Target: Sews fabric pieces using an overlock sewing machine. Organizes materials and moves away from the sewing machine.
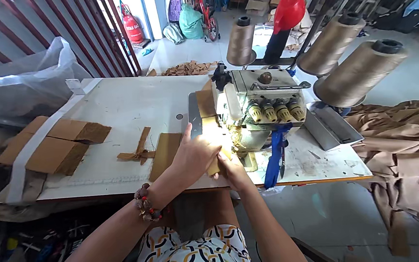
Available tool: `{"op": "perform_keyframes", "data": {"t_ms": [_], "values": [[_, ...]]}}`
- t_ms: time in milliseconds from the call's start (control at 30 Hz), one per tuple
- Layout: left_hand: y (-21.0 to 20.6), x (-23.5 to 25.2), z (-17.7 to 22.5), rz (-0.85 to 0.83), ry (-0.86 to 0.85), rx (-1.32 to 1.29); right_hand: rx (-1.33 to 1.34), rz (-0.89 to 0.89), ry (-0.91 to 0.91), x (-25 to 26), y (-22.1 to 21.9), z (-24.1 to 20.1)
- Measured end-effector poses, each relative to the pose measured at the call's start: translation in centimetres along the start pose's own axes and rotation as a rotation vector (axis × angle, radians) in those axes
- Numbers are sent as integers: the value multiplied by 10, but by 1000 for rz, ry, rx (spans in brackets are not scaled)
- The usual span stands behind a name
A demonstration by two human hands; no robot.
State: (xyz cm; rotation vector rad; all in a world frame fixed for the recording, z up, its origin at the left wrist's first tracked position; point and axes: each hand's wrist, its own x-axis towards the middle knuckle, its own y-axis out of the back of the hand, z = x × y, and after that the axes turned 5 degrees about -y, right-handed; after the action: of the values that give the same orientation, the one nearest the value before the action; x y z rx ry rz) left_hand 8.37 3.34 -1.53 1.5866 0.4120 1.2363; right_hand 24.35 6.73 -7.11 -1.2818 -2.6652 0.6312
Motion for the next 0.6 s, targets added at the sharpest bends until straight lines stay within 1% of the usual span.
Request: {"op": "perform_keyframes", "data": {"t_ms": [100, 200, 300, 400, 467, 500, 567, 600], "values": [[1, 10, -14, -92, 84, -81, -13, -73, 12, 5, 2, 1], [8, 26, -26, -174, 145, -152, -61, -137, 40, 7, 9, 13], [21, 38, -31, -177, 186, -241, -52, -186, 80, 7, 15, 23], [16, 46, -44, -216, 236, -230, -59, -179, 112, 5, 16, 26], [18, 35, -52, -181, 270, -243, -67, -188, 155, 5, 18, 29], [21, 21, -56, -137, 294, -241, -59, -181, 172, 5, 18, 29], [24, -8, -74, -94, 387, -212, -58, -156, 195, 5, 16, 30], [21, -23, -86, -121, 458, -205, -61, -155, 200, 5, 16, 31]]}}
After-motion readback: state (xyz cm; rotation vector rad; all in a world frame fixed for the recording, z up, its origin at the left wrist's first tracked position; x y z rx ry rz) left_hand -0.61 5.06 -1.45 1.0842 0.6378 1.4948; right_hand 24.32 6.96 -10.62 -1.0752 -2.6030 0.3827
